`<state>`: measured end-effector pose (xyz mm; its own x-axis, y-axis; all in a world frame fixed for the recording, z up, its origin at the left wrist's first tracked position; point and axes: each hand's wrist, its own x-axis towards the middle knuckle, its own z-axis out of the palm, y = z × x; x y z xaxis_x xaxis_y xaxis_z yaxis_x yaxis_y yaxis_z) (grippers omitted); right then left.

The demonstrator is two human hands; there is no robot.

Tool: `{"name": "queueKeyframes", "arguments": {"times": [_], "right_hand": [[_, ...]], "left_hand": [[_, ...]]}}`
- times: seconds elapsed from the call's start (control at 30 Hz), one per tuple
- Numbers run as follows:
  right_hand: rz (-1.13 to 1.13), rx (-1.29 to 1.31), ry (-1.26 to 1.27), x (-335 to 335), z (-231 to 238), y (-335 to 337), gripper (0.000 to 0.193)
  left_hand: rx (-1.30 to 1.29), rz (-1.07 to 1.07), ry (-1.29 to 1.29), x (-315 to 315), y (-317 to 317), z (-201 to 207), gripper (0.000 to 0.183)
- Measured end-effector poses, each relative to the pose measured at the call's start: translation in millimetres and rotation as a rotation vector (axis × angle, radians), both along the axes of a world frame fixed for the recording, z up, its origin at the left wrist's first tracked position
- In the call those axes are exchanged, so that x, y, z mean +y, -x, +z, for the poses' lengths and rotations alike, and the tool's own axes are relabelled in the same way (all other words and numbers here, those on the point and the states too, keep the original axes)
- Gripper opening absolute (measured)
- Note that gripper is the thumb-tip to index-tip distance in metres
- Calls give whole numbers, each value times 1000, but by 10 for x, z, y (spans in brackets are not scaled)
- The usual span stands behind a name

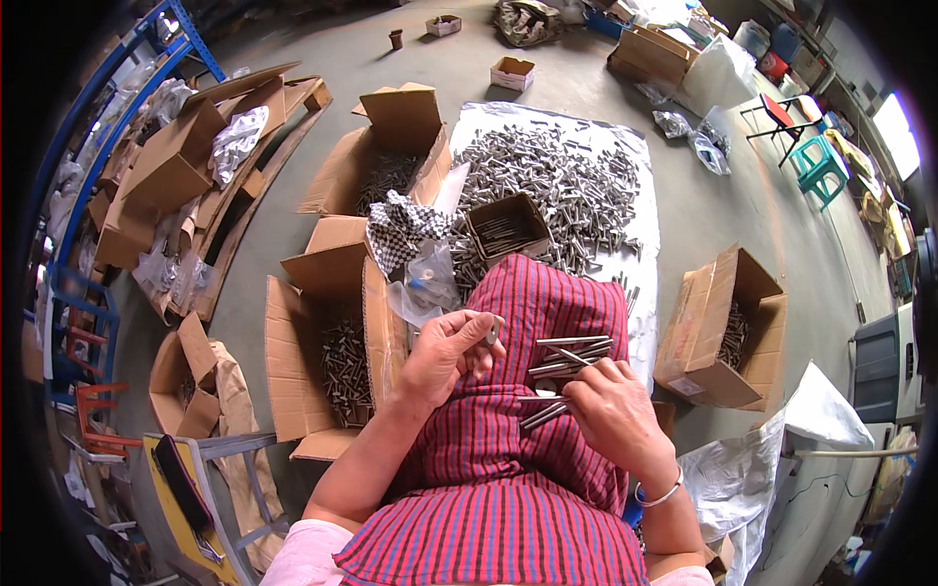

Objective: The person assembles small metal rods and metal plates by hand.

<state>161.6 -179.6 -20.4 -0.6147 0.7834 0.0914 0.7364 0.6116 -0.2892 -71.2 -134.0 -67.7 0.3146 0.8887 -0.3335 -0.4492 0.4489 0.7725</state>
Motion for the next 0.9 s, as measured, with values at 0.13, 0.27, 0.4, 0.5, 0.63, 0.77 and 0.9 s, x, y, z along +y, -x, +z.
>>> {"name": "queueKeyframes", "arguments": {"times": [0.13,0.27,0.4,0.5,0.63,0.77,0.9], "right_hand": [[-147,475,-3,45,176,128,13],[-229,708,-28,91,231,254,17],[-258,717,-28,101,236,322,17],[-260,704,-43,98,242,374,18],[-247,704,-103,109,206,401,17],[-253,708,-90,92,211,424,16],[-245,687,-152,96,181,409,15]], "left_hand": [[-42,-8,13,-22,12,48,31],[-52,-55,-1,-57,-5,184,32],[-18,-73,-19,-70,23,238,37],[2,-82,-68,-88,56,217,36],[22,-85,-69,-109,72,226,33],[-10,-76,-72,-124,55,197,30],[-18,-73,-88,-127,33,222,28]]}}
